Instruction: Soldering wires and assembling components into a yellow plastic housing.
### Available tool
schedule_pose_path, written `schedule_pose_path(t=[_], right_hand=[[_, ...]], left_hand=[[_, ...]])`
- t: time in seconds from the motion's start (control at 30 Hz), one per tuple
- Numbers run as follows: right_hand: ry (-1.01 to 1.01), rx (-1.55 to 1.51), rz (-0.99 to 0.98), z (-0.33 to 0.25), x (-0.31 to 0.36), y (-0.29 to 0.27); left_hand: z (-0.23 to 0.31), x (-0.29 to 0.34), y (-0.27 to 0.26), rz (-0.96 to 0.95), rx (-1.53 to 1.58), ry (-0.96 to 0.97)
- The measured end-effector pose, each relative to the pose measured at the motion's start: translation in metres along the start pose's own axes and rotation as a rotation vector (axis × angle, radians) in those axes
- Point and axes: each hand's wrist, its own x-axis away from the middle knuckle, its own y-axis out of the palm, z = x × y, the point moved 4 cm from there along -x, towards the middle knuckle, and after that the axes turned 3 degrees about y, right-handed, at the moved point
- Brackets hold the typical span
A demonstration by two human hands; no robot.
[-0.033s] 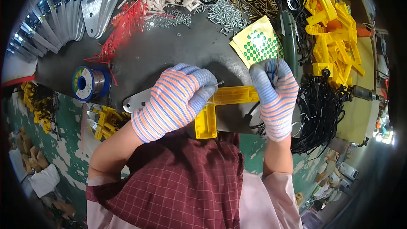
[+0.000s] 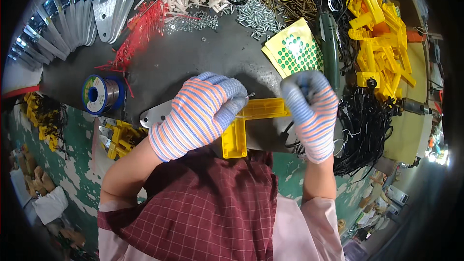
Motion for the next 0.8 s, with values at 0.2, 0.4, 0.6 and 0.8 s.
schedule_pose_path(t=[0.2, 0.4, 0.6, 0.8], right_hand=[[-0.533, 0.346, -0.161, -0.003, 0.006, 0.019], [-0.380, 0.357, -0.156, 0.004, 0.005, 0.024], [-0.066, -0.100, -0.129, 0.017, 0.007, 0.020], [-0.175, 0.116, -0.230, 0.003, 0.002, 0.027]], left_hand=[[0.003, -0.002, 0.000, -0.082, -0.017, 0.012], [0.016, 0.015, 0.015, 0.206, -0.120, -0.057], [0.008, 0.017, 0.008, 0.330, -0.148, 0.010], [0.003, 0.025, -0.002, 0.312, 0.205, -0.321]])
